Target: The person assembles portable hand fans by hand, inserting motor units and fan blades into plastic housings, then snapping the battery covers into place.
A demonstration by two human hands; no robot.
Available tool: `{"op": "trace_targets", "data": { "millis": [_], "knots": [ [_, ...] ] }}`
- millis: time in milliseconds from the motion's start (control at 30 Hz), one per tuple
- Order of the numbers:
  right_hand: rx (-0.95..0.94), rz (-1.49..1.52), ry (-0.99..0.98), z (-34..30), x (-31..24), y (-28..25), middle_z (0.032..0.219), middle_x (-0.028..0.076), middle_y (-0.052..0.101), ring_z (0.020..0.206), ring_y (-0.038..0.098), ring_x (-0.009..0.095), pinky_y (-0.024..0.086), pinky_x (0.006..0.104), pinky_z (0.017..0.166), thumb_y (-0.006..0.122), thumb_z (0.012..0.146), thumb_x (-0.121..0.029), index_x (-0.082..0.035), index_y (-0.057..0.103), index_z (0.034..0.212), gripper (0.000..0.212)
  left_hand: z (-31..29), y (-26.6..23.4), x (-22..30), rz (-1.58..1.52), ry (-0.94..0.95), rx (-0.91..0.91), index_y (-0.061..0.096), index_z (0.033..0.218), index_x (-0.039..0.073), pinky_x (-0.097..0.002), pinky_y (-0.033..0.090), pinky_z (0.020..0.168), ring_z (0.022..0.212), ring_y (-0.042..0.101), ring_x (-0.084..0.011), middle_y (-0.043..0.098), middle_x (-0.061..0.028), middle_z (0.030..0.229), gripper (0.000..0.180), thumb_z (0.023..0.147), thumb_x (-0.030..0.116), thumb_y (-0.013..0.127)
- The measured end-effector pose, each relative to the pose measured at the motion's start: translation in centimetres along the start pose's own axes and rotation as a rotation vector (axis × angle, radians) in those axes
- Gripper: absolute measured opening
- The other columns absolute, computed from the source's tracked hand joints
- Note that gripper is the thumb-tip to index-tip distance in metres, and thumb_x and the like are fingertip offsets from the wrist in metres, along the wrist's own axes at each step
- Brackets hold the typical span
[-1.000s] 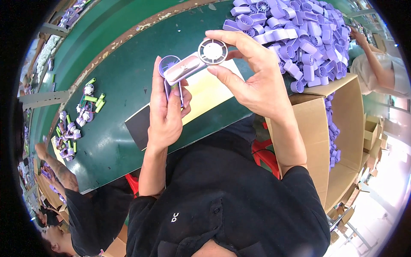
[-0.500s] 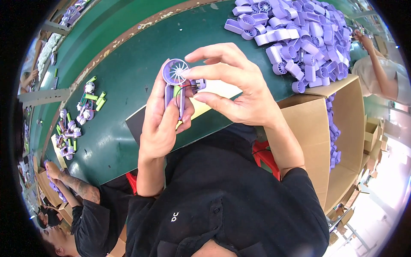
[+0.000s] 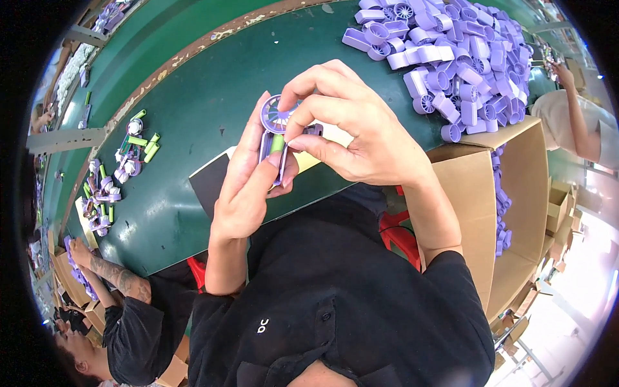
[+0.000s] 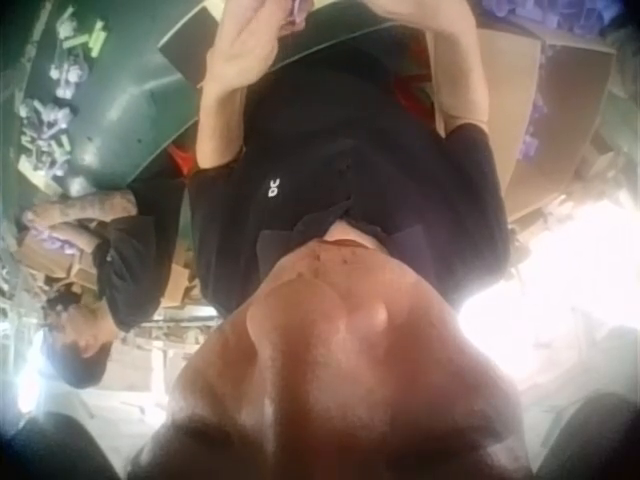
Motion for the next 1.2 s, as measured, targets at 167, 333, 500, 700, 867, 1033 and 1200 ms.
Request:
{"op": "trace_targets", "data": {
  "millis": [167,333,500,700,867,1033,1200],
  "knots": [
    [0.038,-0.075,0.236,0.1,-0.4,0.5,0.102,0.009,0.064,0.097,0.061,0.024,0.048,0.0345,0.085,0.078,0.078,0.002,-0.003,0.069,0.089,0.015,0.0,-0.1,-0.6,-0.104,-0.023,0.007,0.004,0.169,0.003,-0.0234,0.044,0.072,0.088,0.052,-0.0108,0.051,-0.0081,0.138,0.079,0.100,0.009,0.043],
    [0.098,-0.186,0.337,-0.1,-1.5,1.4,0.097,0.010,0.062,0.091,0.063,0.025,0.050,0.0334,0.079,0.075,0.079,0.004,-0.002,0.067,0.089,0.014,-0.2,-0.4,-1.1,0.341,0.135,-0.002,-0.001,0.167,-0.002,-0.0355,0.049,0.103,0.119,0.059,-0.0289,0.045,-0.0219,0.152,0.080,0.099,-0.003,0.040],
    [0.079,-0.252,0.304,0.5,-1.1,2.5,0.100,0.012,0.063,0.090,0.065,0.027,0.052,0.0343,0.078,0.076,0.080,0.003,-0.002,0.070,0.096,0.018,-0.2,-1.4,-1.2,0.366,0.185,0.063,0.000,0.167,-0.001,-0.0335,0.050,0.101,0.114,0.060,-0.0261,0.050,-0.0196,0.148,0.077,0.102,-0.004,0.040],
    [0.082,-0.036,0.319,-1.4,1.6,5.4,0.101,0.010,0.064,0.088,0.066,0.023,0.055,0.0339,0.079,0.076,0.087,-0.001,-0.005,0.074,0.115,0.028,-0.3,-10.6,-1.0,0.027,0.258,0.262,0.018,0.165,0.005,-0.0214,0.041,0.067,0.085,0.051,-0.0086,0.056,-0.0056,0.120,0.063,0.107,0.004,0.041],
    [-0.151,0.017,0.324,-4.2,2.1,13.3,0.096,0.009,0.063,0.084,0.066,0.028,0.055,0.0376,0.074,0.079,0.086,-0.006,-0.003,0.075,0.111,0.025,-1.9,-14.0,-3.7,0.032,0.257,0.327,0.012,0.166,0.006,-0.0217,0.040,0.066,0.083,0.050,-0.0084,0.054,-0.0055,0.121,0.065,0.107,0.004,0.040],
    [-0.200,-0.147,0.210,-5.0,0.7,16.4,0.098,0.008,0.059,0.088,0.064,0.026,0.055,0.0369,0.077,0.081,0.083,-0.009,-0.002,0.073,0.114,0.033,-3.4,-12.3,-5.4,0.146,0.222,0.387,-0.001,0.168,0.005,-0.0251,0.044,0.071,0.085,0.050,-0.0101,0.053,-0.0080,0.124,0.071,0.107,0.002,0.037],
    [-0.313,-0.396,0.063,-4.8,-0.5,17.8,0.096,0.008,0.055,0.089,0.059,0.022,0.054,0.0349,0.076,0.071,0.083,-0.008,0.004,0.070,0.115,0.035,-3.3,-12.0,-5.7,0.269,0.243,0.353,-0.008,0.167,0.002,-0.0256,0.046,0.077,0.087,0.049,-0.0110,0.052,-0.0097,0.128,0.075,0.106,-0.001,0.036]
  ]
}}
Point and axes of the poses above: each hand's wrist, its own z-axis towards the middle knuckle, its own y-axis out of the palm, x = y × z, the point moved 6 cm from there along z, towards the middle knuckle
